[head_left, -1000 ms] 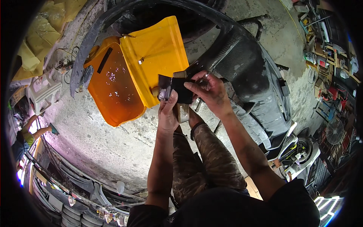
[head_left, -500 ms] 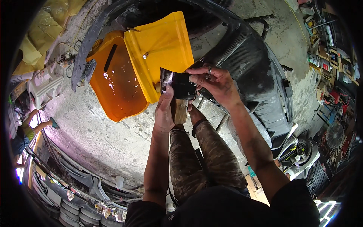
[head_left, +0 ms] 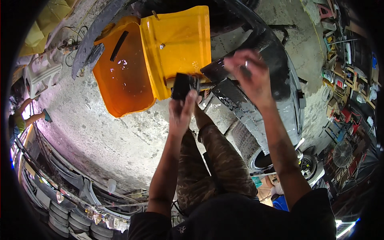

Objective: Wet sanding a carbon fiber or plastic automotive bumper component using a sanding block and water from a bucket.

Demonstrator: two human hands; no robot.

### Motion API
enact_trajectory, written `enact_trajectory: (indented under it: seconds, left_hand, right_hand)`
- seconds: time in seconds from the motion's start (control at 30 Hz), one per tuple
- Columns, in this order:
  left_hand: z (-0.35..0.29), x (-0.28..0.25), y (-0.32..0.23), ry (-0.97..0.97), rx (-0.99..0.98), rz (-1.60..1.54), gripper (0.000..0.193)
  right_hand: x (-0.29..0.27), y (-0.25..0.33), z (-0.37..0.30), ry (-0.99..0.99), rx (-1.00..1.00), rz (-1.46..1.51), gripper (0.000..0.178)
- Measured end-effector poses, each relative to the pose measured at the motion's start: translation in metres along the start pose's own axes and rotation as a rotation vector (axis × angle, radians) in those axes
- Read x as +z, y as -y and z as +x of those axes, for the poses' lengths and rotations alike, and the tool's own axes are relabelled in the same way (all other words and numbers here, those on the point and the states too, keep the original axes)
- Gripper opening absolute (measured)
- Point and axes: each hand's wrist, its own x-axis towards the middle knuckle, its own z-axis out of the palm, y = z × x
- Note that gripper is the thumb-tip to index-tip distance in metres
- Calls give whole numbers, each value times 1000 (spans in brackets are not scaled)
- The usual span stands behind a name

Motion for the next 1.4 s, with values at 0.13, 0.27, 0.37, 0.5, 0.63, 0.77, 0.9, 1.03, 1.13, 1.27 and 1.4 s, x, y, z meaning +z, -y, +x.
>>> enact_trajectory:
  seconds: [0.13,0.27,0.37,0.5,0.63,0.77,0.9,1.03,1.13,1.27,1.4]
  left_hand:
    - [55,6,3,-78,441,439,22]
    - [63,22,3,-74,538,359,27]
    - [76,27,-10,8,630,646,29]
    - [73,7,1,53,685,580,29]
    - [89,51,-36,127,753,610,30]
    - [78,15,-11,91,683,563,28]
    - [86,43,-27,108,694,598,27]
    - [76,22,-9,94,663,555,28]
    - [84,28,-16,110,708,640,29]
    - [100,42,-29,95,600,318,31]
    - [94,-50,-8,-117,466,179,35]
  right_hand:
    - [21,-48,49,-23,-292,-277,37]
    - [29,-55,43,350,21,-485,80]
    - [21,-52,49,424,138,-523,78]
    - [23,-60,54,437,87,-488,76]
    - [19,-52,48,408,178,-423,73]
    - [21,-55,49,420,160,-403,75]
    - [15,-65,52,462,203,-441,82]
    - [18,-44,57,552,305,-393,81]
    - [23,-57,52,452,212,-439,78]
    - [33,-57,47,391,71,-468,63]
    - [24,-63,41,372,206,-516,78]
